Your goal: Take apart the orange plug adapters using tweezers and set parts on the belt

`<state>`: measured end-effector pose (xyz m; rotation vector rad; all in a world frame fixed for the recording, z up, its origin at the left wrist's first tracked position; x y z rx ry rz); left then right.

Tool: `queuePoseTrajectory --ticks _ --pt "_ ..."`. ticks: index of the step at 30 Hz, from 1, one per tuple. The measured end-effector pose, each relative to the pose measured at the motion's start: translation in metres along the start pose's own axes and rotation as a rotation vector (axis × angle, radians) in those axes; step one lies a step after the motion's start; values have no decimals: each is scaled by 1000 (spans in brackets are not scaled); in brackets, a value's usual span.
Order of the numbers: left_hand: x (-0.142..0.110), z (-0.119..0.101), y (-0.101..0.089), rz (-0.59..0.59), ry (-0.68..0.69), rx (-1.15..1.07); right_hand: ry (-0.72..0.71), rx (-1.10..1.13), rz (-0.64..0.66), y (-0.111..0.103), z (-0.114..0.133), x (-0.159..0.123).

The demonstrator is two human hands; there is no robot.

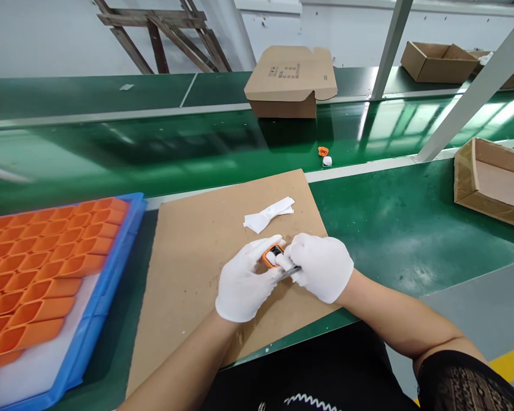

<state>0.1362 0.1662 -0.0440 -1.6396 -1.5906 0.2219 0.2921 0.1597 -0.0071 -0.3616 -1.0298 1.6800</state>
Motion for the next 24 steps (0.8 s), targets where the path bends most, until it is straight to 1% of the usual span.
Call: queuePoseTrajectory --ticks 2,4,6,8,9,10,11,12,13,15,16,17,19,21,23,24 --pt "1 2 -1 -11 -77 -45 71 193 -91 -2 -8 0" --pt "0 3 0 -8 -96 -64 75 313 -107 -2 -12 -1" --pt "0 3 0 -7 -62 -38 20 318 -88 -2 -10 -2" --pt "2 4 0 -21 -50 24 -13 317 -119 -8 -6 -3" --pt "4 7 -1 -31 -87 48 11 346 -163 -12 -6 -4" --pt "6 11 -3 -33 -159 44 63 394 -219 -17 -8 -4" --pt "8 15 -4 -19 -253 -9 135 454 -276 -22 -10 -4" --pt "11 18 -4 15 -352 -119 218 519 -322 -26 -12 -4" --pt "13 19 -3 62 -435 -279 297 584 -348 -27 -15 -4" --pt "17 13 0 156 -521 -637 403 702 -331 -26 -17 -3" --pt "18 8 1 194 -533 -777 428 753 -303 -23 -17 -2" --pt "19 3 2 226 -546 -867 444 792 -267 -20 -17 -1" --pt "18 -2 3 250 -610 -932 465 812 -230 -15 -16 0" --pt "16 -2 4 241 -692 -946 464 774 -274 -14 -17 0" --pt "15 -1 5 225 -728 -974 422 739 -294 -15 -18 0" --pt "15 -2 5 228 -724 -991 371 727 -272 -15 -17 1"
Point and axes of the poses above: each hand's wrist, its own x-axis towards the middle knuckle, its own y-axis out of the palm, z = x × y, the point moved 5 cm from there along x, towards the middle knuckle, and after that the axes turned 10 degrees about x, right-handed, at the moved point
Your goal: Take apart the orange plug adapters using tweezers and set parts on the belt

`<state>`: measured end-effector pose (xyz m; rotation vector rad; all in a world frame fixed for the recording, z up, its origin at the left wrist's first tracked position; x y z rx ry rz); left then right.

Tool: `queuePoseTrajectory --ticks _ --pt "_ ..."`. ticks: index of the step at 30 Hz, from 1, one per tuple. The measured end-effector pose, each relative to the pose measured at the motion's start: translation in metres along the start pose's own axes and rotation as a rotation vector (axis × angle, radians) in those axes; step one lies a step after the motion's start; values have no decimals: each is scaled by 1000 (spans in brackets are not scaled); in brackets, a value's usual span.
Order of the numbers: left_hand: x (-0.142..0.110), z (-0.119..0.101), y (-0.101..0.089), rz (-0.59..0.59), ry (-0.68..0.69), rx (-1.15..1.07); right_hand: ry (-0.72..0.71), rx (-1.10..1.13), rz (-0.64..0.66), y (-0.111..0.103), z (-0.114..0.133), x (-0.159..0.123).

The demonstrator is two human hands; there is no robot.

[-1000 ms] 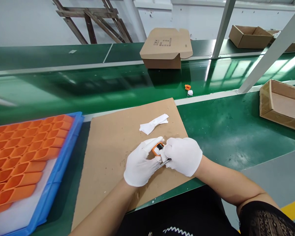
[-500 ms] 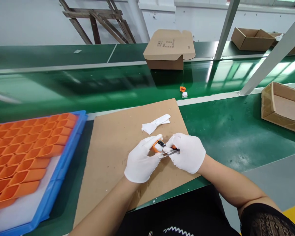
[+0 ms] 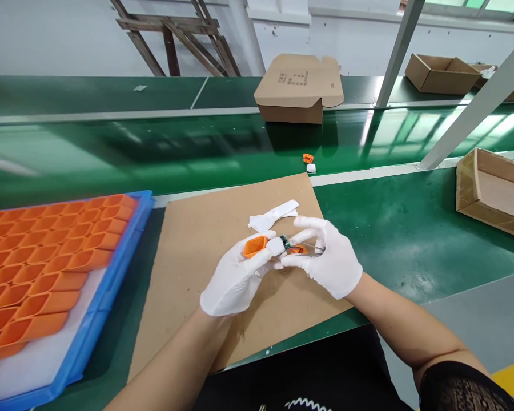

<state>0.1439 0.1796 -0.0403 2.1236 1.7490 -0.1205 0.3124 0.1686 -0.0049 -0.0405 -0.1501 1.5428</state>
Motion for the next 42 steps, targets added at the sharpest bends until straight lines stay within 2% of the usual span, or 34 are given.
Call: queuePoseTrajectory --ticks 3,5,7,10,13,17,24,32,42 --pt "0 -2 2 83 23 18 -189 -66 171 3 6 0" --pt "-1 -6 4 145 58 65 -293 -108 223 1 9 -1" --pt "-4 -10 4 183 78 120 -316 -134 248 -1 8 -1" --pt "-8 -11 0 153 56 251 -340 -173 287 -3 5 -1" --pt "-8 -9 -7 57 102 417 -420 -217 256 -6 8 -3" --pt "-3 -4 -15 -101 323 675 -594 -408 94 -10 18 -7" --pt "-6 -1 -13 -74 608 906 -809 -721 5 4 24 -19" --pt "-10 -5 -10 -62 708 992 -812 -851 10 12 25 -22" --pt "-12 -6 -5 -31 630 1047 -788 -934 75 15 22 -22"
Point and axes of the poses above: each hand's wrist, its own x-axis towards the middle knuckle, its own y-axis out of the palm, z = x × y, the point moved 5 cm from there along x, towards the middle knuckle, and after that the axes turned 10 degrees about x, right-handed, at the moved point
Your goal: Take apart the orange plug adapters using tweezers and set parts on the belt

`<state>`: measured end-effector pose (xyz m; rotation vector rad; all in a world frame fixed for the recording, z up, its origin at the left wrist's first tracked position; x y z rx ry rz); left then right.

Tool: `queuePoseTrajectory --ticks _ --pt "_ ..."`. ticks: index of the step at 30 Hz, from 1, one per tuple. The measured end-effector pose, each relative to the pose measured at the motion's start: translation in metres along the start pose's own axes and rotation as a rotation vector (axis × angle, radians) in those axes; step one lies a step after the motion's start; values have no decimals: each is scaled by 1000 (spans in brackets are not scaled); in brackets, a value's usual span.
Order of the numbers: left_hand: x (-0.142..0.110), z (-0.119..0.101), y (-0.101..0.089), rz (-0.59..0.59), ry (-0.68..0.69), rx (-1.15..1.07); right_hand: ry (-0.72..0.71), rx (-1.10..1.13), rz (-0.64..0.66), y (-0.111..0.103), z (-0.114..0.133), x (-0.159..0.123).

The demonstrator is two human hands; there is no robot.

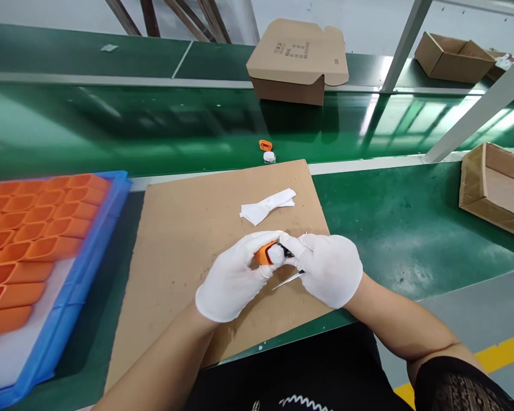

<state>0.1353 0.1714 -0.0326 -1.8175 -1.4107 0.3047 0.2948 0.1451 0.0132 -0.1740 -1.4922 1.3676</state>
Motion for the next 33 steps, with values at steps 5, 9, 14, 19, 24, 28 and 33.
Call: queuePoseTrajectory --ticks 5,9,14,19,24,28,33 --pt "-1 -1 3 14 -16 25 20 -49 73 4 1 -2" --pt "1 -3 5 63 -31 30 45 -47 129 6 1 -1" --pt "1 1 14 105 -44 29 110 -144 327 13 5 1" --pt "-2 7 22 72 -146 66 314 -202 610 25 15 5" --pt "0 13 23 82 -315 -19 323 -86 634 29 19 2" --pt "3 14 19 53 -361 -150 347 396 233 12 1 0" --pt "2 7 15 -24 -288 -229 642 747 -21 6 -33 -1"
Point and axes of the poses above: each hand's wrist, its own x-axis towards the middle knuckle, its own y-axis out of the palm, z = x × y, the point moved 5 cm from there along x, towards the middle knuckle, and after that the axes turned 10 degrees about x, right-handed, at the moved point
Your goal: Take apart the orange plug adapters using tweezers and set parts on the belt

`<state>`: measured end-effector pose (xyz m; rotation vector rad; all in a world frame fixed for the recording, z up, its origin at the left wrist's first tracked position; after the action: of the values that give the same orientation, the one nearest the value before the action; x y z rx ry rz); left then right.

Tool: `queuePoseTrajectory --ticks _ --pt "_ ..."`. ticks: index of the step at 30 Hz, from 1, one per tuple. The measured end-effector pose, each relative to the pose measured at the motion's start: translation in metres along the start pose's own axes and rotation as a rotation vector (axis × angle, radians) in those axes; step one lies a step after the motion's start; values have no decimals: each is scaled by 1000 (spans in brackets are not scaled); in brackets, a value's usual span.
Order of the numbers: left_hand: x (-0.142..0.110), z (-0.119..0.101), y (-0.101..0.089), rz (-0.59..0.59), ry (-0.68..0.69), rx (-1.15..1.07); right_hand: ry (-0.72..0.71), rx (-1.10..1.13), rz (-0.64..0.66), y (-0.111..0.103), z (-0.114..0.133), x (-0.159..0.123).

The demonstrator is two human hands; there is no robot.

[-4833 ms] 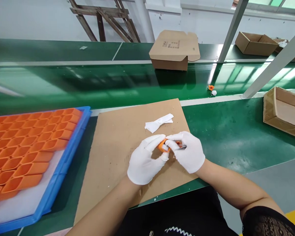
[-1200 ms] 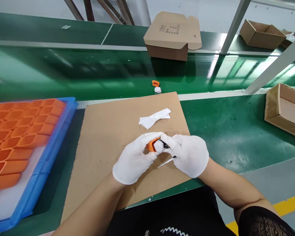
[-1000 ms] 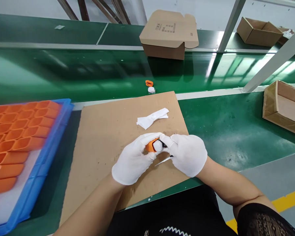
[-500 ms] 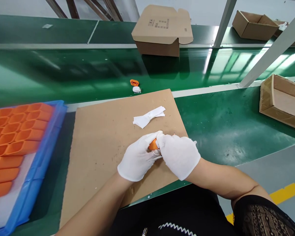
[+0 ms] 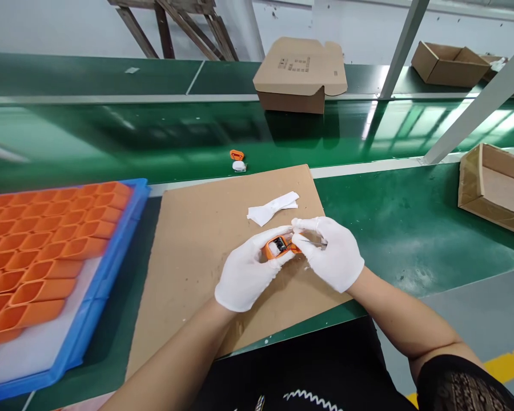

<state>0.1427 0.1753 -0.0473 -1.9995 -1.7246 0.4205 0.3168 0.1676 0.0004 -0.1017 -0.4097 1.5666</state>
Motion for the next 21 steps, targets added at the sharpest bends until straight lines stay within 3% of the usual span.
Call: queuePoseTrajectory --ticks 3,6,13,17,21 --pt "-2 -7 -2 -27 98 -16 276 225 96 5 -11 5" --pt "-4 -15 -4 5 211 20 409 383 162 7 -12 7" --pt "-9 -16 -8 24 347 -39 557 374 279 4 -8 8" --pt "-11 -24 -11 16 488 -9 532 336 385 13 -7 7" --pt "-14 -35 -13 19 633 -21 531 447 507 24 -7 0"
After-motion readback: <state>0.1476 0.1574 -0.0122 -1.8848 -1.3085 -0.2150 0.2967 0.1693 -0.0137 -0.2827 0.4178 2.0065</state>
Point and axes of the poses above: each hand's wrist, its own x-axis towards the middle knuckle, its own y-axis out of the palm, z = x × y, the point moved 5 cm from there along x, towards the middle knuckle, and after that the axes turned 10 degrees about x, right-handed, at the moved point
